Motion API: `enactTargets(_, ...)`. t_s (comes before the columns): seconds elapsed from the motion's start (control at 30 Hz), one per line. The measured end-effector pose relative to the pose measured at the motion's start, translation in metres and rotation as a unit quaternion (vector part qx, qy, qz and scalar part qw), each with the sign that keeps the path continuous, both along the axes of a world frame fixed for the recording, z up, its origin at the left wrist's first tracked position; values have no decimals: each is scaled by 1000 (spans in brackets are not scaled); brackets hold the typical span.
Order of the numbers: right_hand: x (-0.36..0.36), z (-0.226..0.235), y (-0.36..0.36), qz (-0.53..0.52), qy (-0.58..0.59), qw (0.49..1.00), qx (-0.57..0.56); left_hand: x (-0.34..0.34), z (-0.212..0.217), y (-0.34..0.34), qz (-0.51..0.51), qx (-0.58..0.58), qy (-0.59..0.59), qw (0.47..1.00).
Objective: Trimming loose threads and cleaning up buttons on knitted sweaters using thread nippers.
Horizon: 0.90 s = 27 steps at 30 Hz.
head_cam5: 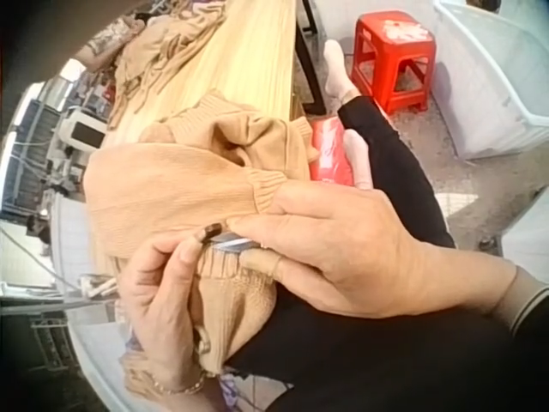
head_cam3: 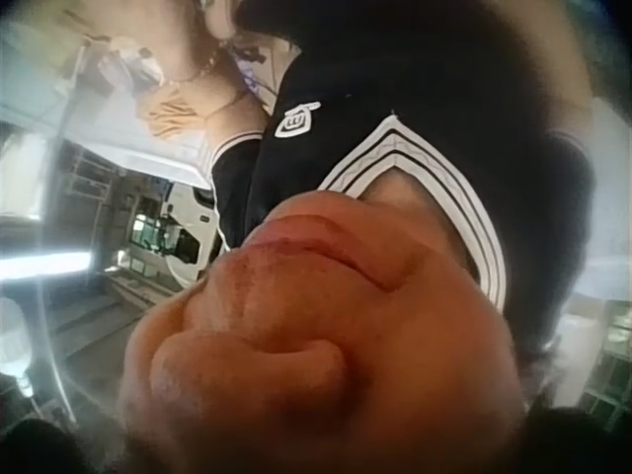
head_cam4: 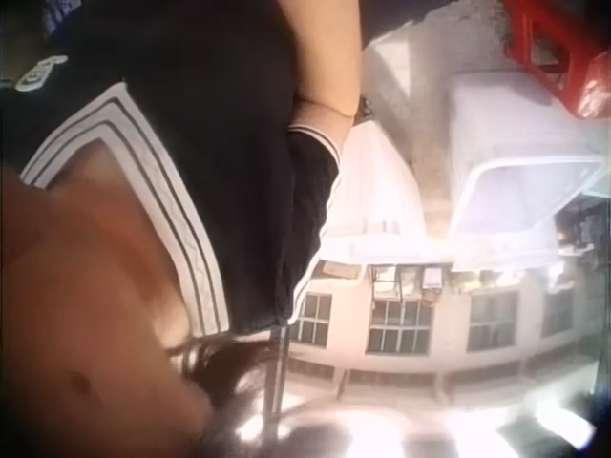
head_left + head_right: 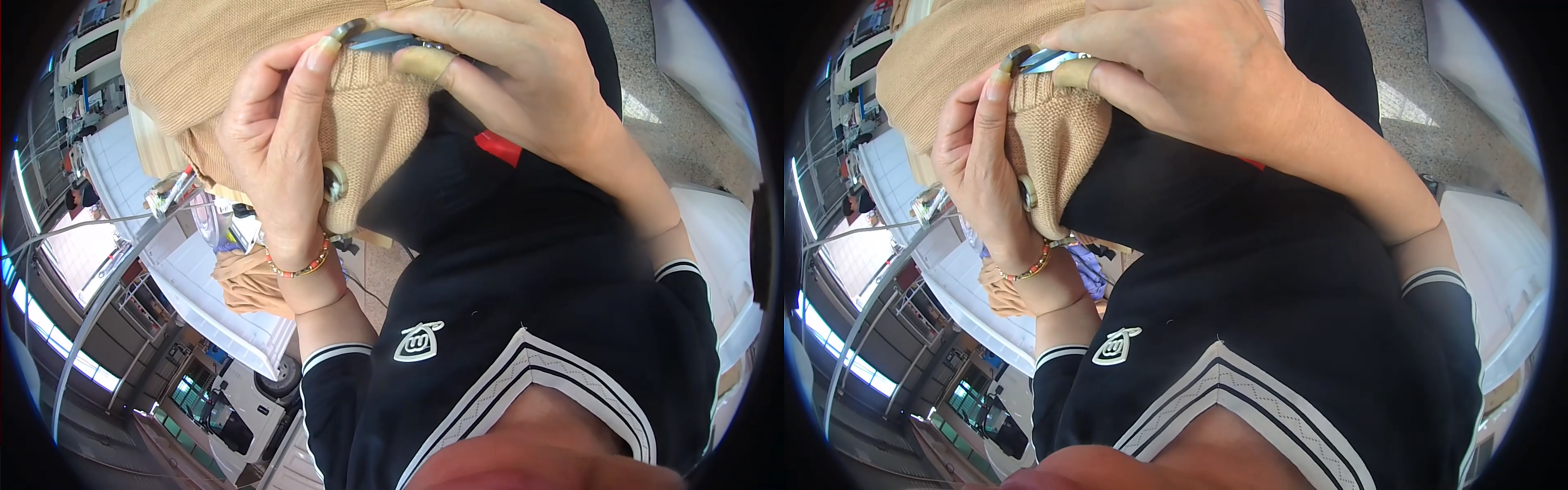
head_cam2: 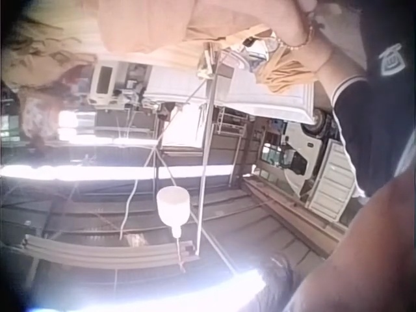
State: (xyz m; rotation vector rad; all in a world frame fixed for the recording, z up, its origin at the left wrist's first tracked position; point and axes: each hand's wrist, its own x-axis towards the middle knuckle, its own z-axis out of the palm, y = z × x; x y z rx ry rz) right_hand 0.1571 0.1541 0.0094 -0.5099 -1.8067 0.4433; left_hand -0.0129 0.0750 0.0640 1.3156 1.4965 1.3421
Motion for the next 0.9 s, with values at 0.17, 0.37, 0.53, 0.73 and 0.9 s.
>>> enactTargets(0.17, -6, -8, 5, -34, 48, 984, 170, 0, 2, -2, 15, 6, 6, 1000)
enactTargets(0.37, -7, -12, 6, 88, 99, 986, 98, -1, 2, -2, 16, -5, 18, 1000)
enactTargets(0.53, -10, -14, 6, 116, 116, 983, 83, 0, 2, -2, 24, -5, -2, 1000)
enactTargets(0.73, -4, -12, 4, 176, 89, 980, -3, -1, 3, 0, 31, -13, 8, 999)
enactTargets(0.9, 7, 20, -8, 191, 38, 969, -152, -4, 4, -5, 33, -35, 14, 999)
